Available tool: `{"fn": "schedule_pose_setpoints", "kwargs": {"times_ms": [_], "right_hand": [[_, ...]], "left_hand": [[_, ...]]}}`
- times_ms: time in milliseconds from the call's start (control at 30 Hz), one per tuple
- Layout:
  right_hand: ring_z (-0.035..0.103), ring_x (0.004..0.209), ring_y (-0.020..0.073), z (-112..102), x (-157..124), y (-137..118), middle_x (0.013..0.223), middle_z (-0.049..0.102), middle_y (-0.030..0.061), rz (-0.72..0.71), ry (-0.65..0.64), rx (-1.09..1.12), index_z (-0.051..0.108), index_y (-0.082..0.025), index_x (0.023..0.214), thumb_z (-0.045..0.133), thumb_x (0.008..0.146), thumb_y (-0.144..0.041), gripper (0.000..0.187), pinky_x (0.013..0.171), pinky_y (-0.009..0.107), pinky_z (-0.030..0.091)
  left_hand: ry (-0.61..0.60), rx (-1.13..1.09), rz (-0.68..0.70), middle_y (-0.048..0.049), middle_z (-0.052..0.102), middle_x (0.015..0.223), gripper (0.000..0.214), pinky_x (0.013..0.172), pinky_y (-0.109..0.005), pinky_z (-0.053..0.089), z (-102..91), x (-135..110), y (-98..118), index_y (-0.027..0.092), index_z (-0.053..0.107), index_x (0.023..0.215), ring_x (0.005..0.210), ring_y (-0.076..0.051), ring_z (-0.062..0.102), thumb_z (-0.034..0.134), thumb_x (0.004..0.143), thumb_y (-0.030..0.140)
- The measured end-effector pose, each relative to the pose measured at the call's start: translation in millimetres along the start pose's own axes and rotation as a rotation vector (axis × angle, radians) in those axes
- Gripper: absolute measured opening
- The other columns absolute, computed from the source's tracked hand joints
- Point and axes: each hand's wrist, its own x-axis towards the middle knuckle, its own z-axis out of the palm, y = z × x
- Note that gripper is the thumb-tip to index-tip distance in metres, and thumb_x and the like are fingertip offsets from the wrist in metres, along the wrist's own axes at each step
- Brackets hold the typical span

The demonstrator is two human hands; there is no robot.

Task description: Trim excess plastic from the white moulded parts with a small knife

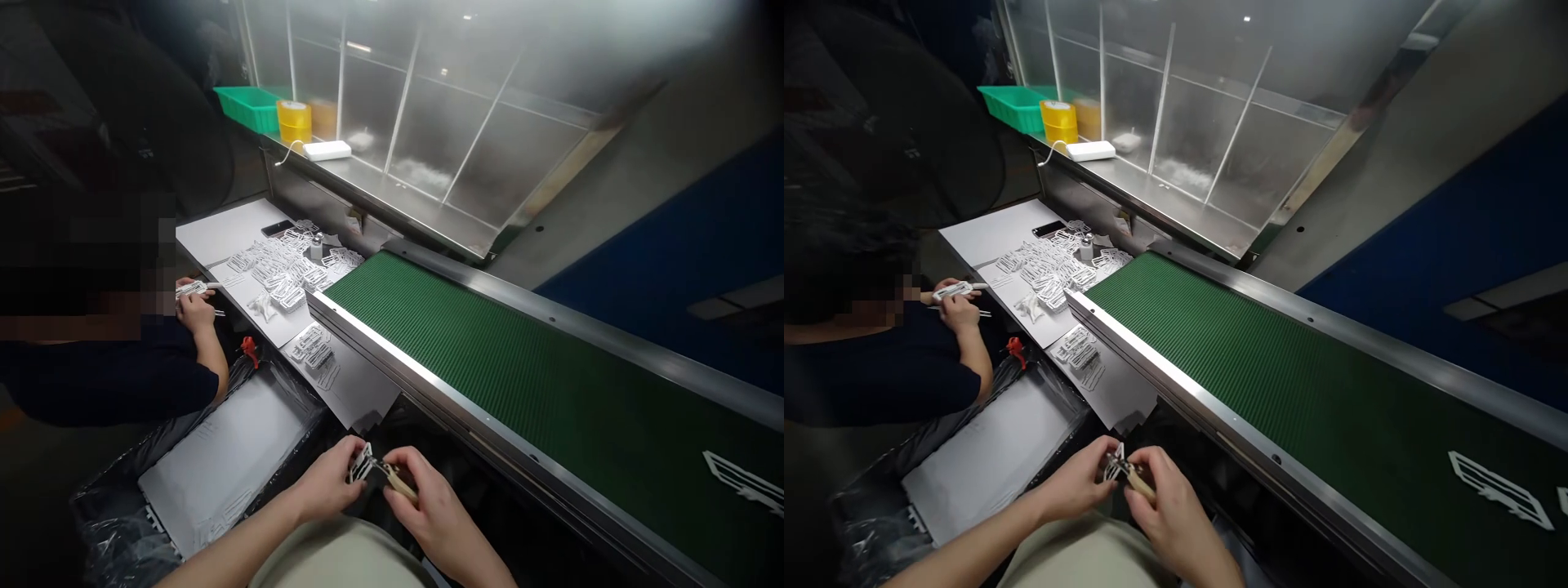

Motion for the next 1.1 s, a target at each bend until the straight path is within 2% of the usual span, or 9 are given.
{"fn": "schedule_pose_setpoints", "kwargs": {"times_ms": [100, 200, 267, 333, 400, 533, 667, 933, 1100], "right_hand": [[0.064, 0.088, 0.0189, 5, -20, 24, 0.102, 0.071, 0.0019, 0.097, 0.126, 0.066, 0.065, -0.024, 0.117, 0.056, 0.106, -0.036, 0.018, 0.080, 0.031, 0.054], [0.052, 0.074, 0.0147, 9, -32, 21, 0.086, 0.062, -0.0026, 0.124, 0.234, 0.163, 0.065, -0.023, 0.112, 0.058, 0.105, -0.040, 0.020, 0.071, 0.028, 0.046], [0.047, 0.069, 0.0129, 7, -37, 12, 0.080, 0.056, -0.0049, 0.112, 0.262, 0.238, 0.066, -0.022, 0.112, 0.063, 0.103, -0.039, 0.020, 0.067, 0.026, 0.042], [0.047, 0.068, 0.0116, 2, -41, 0, 0.082, 0.058, -0.0051, 0.079, 0.284, 0.295, 0.066, -0.022, 0.113, 0.066, 0.102, -0.038, 0.020, 0.066, 0.026, 0.041], [0.053, 0.073, 0.0116, -3, -46, -12, 0.088, 0.063, -0.0034, 0.024, 0.341, 0.304, 0.067, -0.022, 0.113, 0.069, 0.101, -0.035, 0.018, 0.069, 0.025, 0.045], [0.068, 0.094, 0.0147, -4, -54, -29, 0.104, 0.072, 0.0009, -0.149, 0.471, 0.280, 0.068, -0.023, 0.112, 0.068, 0.101, -0.024, 0.011, 0.087, 0.028, 0.055], [0.074, 0.104, 0.0169, 0, -54, -34, 0.114, 0.077, 0.0030, -0.251, 0.513, 0.268, 0.070, -0.024, 0.116, 0.070, 0.101, -0.022, 0.015, 0.095, 0.030, 0.059], [0.076, 0.099, 0.0159, 4, -48, -37, 0.111, 0.079, 0.0004, -0.219, 0.473, 0.248, 0.072, -0.025, 0.117, 0.075, 0.098, -0.025, 0.019, 0.092, 0.028, 0.059], [0.074, 0.097, 0.0156, 5, -38, -39, 0.108, 0.078, -0.0006, -0.218, 0.468, 0.200, 0.072, -0.026, 0.115, 0.076, 0.096, -0.026, 0.019, 0.090, 0.028, 0.058]], "left_hand": [[0.071, -0.329, -0.030, -0.0140, 0.070, 0.138, 0.045, 0.097, -0.037, 0.067, 4.8, -27, 12, 0.024, 0.052, 0.144, 0.125, -0.024, 0.074, 0.059, 0.099, 0.024], [0.086, -0.526, -0.041, -0.0131, 0.069, 0.136, 0.040, 0.105, -0.042, 0.065, 5.2, -46, 31, 0.027, 0.045, 0.148, 0.126, -0.025, 0.073, 0.043, 0.109, 0.038], [0.070, -0.601, -0.035, -0.0102, 0.071, 0.130, 0.038, 0.110, -0.042, 0.061, 0.2, -51, 49, 0.028, 0.050, 0.143, 0.126, -0.026, 0.071, 0.043, 0.112, 0.050], [0.042, -0.615, -0.003, -0.0076, 0.073, 0.126, 0.036, 0.111, -0.039, 0.057, -7.3, -49, 68, 0.028, 0.060, 0.134, 0.125, -0.026, 0.069, 0.052, 0.111, 0.055], [0.010, -0.556, 0.069, -0.0062, 0.073, 0.121, 0.033, 0.105, -0.035, 0.055, -14.3, -46, 86, 0.028, 0.067, 0.125, 0.119, -0.025, 0.069, 0.056, 0.110, 0.056], [-0.026, -0.442, 0.218, -0.0061, 0.073, 0.114, 0.032, 0.094, -0.032, 0.053, -21.2, -42, 108, 0.026, 0.070, 0.117, 0.111, -0.025, 0.067, 0.053, 0.112, 0.053], [-0.050, -0.470, 0.255, -0.0060, 0.073, 0.113, 0.029, 0.095, -0.032, 0.054, -21.3, -40, 114, 0.025, 0.070, 0.117, 0.106, -0.023, 0.068, 0.054, 0.113, 0.048], [-0.025, -0.502, 0.241, -0.0028, 0.074, 0.114, 0.023, 0.093, -0.028, 0.053, -24.5, -43, 107, 0.027, 0.069, 0.119, 0.100, -0.019, 0.064, 0.057, 0.112, 0.045], [-0.027, -0.481, 0.208, -0.0025, 0.075, 0.114, 0.023, 0.092, -0.030, 0.052, -27.0, -45, 100, 0.027, 0.068, 0.124, 0.097, -0.019, 0.062, 0.054, 0.113, 0.042]]}}
